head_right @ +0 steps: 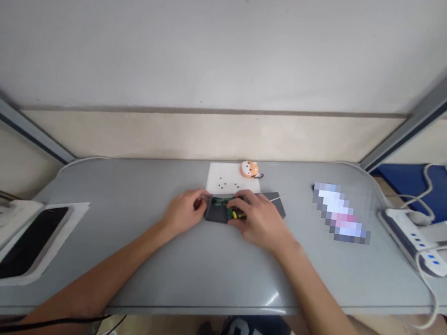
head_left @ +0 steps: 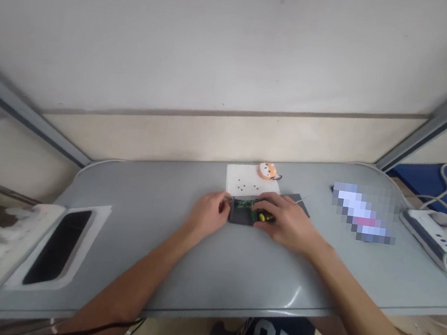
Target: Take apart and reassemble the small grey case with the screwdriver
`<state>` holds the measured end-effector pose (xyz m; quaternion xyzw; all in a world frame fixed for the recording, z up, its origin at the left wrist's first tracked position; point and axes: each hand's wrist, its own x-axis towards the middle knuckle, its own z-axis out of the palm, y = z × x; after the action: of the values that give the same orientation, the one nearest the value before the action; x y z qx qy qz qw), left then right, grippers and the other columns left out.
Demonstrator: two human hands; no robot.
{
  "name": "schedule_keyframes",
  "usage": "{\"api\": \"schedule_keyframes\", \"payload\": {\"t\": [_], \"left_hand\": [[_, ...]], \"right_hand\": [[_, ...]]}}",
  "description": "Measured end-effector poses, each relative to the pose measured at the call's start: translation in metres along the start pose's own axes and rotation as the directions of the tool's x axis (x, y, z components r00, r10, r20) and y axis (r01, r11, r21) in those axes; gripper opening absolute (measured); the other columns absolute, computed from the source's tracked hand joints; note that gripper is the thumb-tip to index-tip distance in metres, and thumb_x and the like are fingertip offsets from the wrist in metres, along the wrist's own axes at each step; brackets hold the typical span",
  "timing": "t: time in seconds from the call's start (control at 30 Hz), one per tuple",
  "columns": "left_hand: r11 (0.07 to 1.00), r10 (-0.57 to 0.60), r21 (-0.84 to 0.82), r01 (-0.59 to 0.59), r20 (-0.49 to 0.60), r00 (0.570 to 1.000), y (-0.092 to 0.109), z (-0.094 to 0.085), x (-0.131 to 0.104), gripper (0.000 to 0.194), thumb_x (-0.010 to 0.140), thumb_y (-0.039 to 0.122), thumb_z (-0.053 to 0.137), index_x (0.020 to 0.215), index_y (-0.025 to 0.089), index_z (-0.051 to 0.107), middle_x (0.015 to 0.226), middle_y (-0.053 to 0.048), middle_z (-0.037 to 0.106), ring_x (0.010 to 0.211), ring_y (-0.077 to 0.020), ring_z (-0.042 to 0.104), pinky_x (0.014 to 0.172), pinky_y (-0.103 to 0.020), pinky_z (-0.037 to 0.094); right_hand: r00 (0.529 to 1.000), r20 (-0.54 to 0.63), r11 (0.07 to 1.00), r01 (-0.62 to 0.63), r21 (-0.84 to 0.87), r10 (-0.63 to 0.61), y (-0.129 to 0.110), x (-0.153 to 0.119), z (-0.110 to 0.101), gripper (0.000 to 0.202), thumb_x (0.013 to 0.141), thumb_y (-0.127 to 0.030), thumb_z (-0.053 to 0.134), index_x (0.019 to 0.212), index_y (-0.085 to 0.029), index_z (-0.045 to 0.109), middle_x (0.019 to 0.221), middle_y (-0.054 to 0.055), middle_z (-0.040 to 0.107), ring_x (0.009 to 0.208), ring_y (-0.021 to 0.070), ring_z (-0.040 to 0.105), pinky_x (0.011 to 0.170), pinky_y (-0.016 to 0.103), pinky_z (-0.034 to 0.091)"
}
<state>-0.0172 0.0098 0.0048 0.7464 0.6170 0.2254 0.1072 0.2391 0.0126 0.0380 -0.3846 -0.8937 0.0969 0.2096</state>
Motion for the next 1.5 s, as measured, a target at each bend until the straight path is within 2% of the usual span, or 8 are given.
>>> {"api": "schedule_keyframes", "payload": {"t": [0.23, 0.47, 0.8, 1.0, 1.2, 1.5], "left_hand": [[0.999, 0.042, 0.018, -0.042, -0.001, 0.999, 0.0, 0.0, 0.0, 0.021, 0.094, 0.014, 0.056, 0.108, 0.02, 0.07, 0.082, -0.004, 0.07, 0.08, -0.0211, 0.067, 0.077, -0.032, 0.05], [0.998, 0.056, 0.004, -0.056, -0.027, 0.998, -0.002, 0.001, 0.0, 0.017, 0.094, 0.017, 0.057, 0.105, 0.02, 0.069, 0.076, -0.002, 0.067, 0.076, -0.0201, 0.064, 0.072, -0.031, 0.047], [0.998, 0.056, 0.034, -0.054, -0.037, 0.998, -0.002, 0.001, -0.001, 0.015, 0.094, 0.02, 0.058, 0.104, 0.021, 0.069, 0.076, -0.001, 0.067, 0.074, -0.019, 0.064, 0.07, -0.03, 0.044], [0.998, 0.051, 0.038, -0.051, -0.01, 0.999, -0.001, 0.0, -0.001, 0.016, 0.095, 0.022, 0.058, 0.105, 0.022, 0.07, 0.076, -0.001, 0.067, 0.074, -0.0193, 0.063, 0.068, -0.031, 0.042], [0.998, 0.054, 0.018, -0.054, -0.002, 0.999, 0.001, -0.003, -0.001, 0.014, 0.095, 0.022, 0.059, 0.103, 0.022, 0.07, 0.075, -0.001, 0.067, 0.074, -0.0185, 0.062, 0.069, -0.03, 0.042], [0.999, 0.052, -0.006, -0.052, 0.039, 0.998, 0.002, -0.008, -0.001, 0.014, 0.092, 0.021, 0.061, 0.101, 0.022, 0.071, 0.077, -0.001, 0.07, 0.069, -0.0178, 0.063, 0.065, -0.03, 0.043]], "right_hand": [[0.996, 0.016, 0.993, -0.091, 0.074, 0.09, -0.005, 0.007, 0.008, 0.028, 0.091, -0.028, 0.075, 0.119, -0.027, 0.07, 0.134, 0.007, 0.068, 0.11, 0.0283, 0.07, 0.098, 0.047, 0.054], [0.987, 0.009, 0.979, -0.163, 0.125, 0.163, -0.005, 0.006, 0.009, 0.029, 0.091, -0.028, 0.075, 0.119, -0.03, 0.071, 0.136, 0.007, 0.066, 0.107, 0.0275, 0.07, 0.093, 0.047, 0.056], [0.997, 0.005, 0.979, -0.082, 0.189, 0.082, -0.009, 0.006, 0.003, 0.021, 0.093, -0.02, 0.07, 0.113, -0.025, 0.069, 0.128, 0.008, 0.067, 0.112, 0.0265, 0.068, 0.097, 0.043, 0.054], [0.996, 0.015, 0.982, -0.093, 0.166, 0.092, -0.012, 0.006, 0.002, 0.02, 0.093, -0.02, 0.07, 0.112, -0.024, 0.069, 0.129, 0.009, 0.066, 0.106, 0.0267, 0.068, 0.095, 0.045, 0.054], [0.996, -0.005, 0.978, -0.083, 0.19, 0.086, -0.012, 0.005, 0.006, 0.017, 0.092, -0.018, 0.07, 0.108, -0.024, 0.069, 0.128, 0.009, 0.067, 0.111, 0.0269, 0.067, 0.099, 0.046, 0.053], [0.996, 0.044, 0.99, -0.086, 0.111, 0.081, -0.008, 0.002, 0.007, 0.02, 0.092, -0.019, 0.07, 0.111, -0.026, 0.071, 0.133, 0.008, 0.067, 0.113, 0.0296, 0.066, 0.096, 0.046, 0.052]]}}
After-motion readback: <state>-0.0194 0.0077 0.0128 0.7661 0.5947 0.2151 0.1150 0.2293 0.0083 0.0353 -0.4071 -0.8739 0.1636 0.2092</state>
